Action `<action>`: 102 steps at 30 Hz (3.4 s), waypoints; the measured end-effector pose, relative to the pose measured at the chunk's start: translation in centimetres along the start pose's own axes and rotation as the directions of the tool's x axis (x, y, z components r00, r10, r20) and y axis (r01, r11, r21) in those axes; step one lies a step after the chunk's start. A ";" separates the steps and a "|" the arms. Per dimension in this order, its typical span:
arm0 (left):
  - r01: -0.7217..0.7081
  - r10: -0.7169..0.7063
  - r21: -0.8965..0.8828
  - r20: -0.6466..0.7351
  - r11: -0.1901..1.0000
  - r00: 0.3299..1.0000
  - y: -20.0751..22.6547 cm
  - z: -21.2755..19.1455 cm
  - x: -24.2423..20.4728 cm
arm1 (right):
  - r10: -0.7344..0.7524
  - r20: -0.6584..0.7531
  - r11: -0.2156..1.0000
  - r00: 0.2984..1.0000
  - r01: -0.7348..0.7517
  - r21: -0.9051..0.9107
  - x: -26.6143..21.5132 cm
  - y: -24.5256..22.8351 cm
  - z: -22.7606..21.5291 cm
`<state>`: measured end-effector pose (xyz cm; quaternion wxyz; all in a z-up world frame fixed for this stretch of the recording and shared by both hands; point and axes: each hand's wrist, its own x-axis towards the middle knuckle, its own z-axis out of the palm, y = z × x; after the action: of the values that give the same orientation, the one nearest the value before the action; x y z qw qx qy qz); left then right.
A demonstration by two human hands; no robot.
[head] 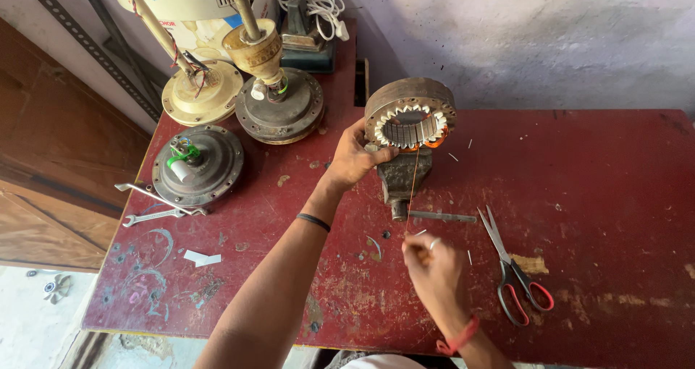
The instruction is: The person works on a motor stator clamped in a vise, inserting small white insulating pieces into the coil slots and adjusting copper windings. They use scissors to trim a white strip and place it into the stator, repeating the insertion process across several slots.
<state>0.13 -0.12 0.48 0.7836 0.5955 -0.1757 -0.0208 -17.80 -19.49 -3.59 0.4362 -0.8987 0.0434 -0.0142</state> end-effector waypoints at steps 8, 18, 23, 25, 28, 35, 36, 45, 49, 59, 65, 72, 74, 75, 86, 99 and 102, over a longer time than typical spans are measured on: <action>0.049 -0.048 -0.052 0.014 0.997 0.999 1.6 0.4 -0.5 | 0.101 0.358 0.981 0.928 -0.152 0.117 -6.0 0.0 -1.7; -0.241 0.612 0.829 -0.146 0.504 0.777 4.6 4.9 -6.9 | 0.251 0.542 0.866 0.802 -0.436 0.244 -6.6 -3.7 -3.1; -0.363 0.451 0.824 0.149 0.436 0.880 5.0 5.7 -8.5 | 0.105 0.580 0.852 0.808 -0.374 0.366 -6.6 -5.4 -4.2; -0.378 0.403 0.804 0.191 0.458 0.895 5.2 5.6 -8.3 | 0.088 0.567 0.862 0.819 -0.348 0.369 -6.5 -6.1 -4.9; -0.386 0.378 0.792 0.214 0.472 0.901 5.4 5.3 -7.8 | 0.075 0.518 0.890 0.852 -0.291 0.350 -5.6 -7.1 -6.2; -0.403 0.381 0.796 0.236 0.451 0.894 5.1 5.1 -7.1 | 0.051 0.377 0.906 0.925 -0.202 0.372 -3.0 -9.0 -9.3; -0.398 0.379 0.800 0.232 0.449 0.896 5.0 5.0 -7.1 | 0.045 0.341 0.895 0.939 -0.189 0.404 -2.5 -9.3 -9.5; -0.315 0.360 0.763 0.115 0.565 0.926 4.8 4.9 -6.9 | -0.265 -0.181 0.937 0.947 0.297 0.184 3.3 -10.3 -9.6; -0.238 0.351 0.758 0.012 0.607 0.936 4.8 5.0 -6.7 | -0.280 -0.280 0.921 0.918 0.339 0.191 4.9 -9.6 -8.6; -0.118 0.341 0.469 -0.425 0.875 0.838 3.0 3.2 -5.1 | -0.428 -0.575 0.856 0.697 0.517 -0.010 8.7 -8.4 -4.2; 0.103 -0.126 -0.225 -0.094 0.969 0.988 3.6 -2.2 2.0 | -0.476 -0.600 0.840 0.643 0.534 -0.094 10.8 -10.3 -2.7; 0.501 -0.419 -0.240 0.321 0.831 0.849 5.8 -2.0 6.8 | -0.455 -0.589 0.863 0.668 0.494 -0.105 11.3 -11.9 -1.9; 0.502 -0.406 -0.218 0.367 0.837 0.837 6.2 -2.0 7.5 | -0.467 -0.608 0.854 0.642 0.507 -0.120 11.4 -12.0 -1.8; 0.501 -0.399 -0.207 0.389 0.840 0.830 6.2 -2.1 7.6 | -0.473 -0.617 0.849 0.629 0.514 -0.127 11.5 -12.0 -1.7; 0.433 -0.338 -0.233 0.355 0.871 0.872 5.7 -2.1 7.1 | -0.150 -0.215 0.892 0.965 0.226 0.392 6.5 -8.4 -1.2; 0.359 -0.312 -0.152 0.264 0.921 0.912 3.4 -2.9 6.6 | -0.238 -0.434 0.928 0.869 0.336 0.164 8.6 -8.0 -2.6; 0.301 -0.276 -0.104 0.203 0.948 0.939 2.7 -3.2 6.2 | -0.167 -0.391 0.932 0.905 0.275 0.237 9.2 -8.6 -3.0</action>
<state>6.47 2.15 3.86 0.7902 0.5565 -0.1569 -0.2029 -8.22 -17.39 4.89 0.5414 -0.8066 0.0179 -0.2367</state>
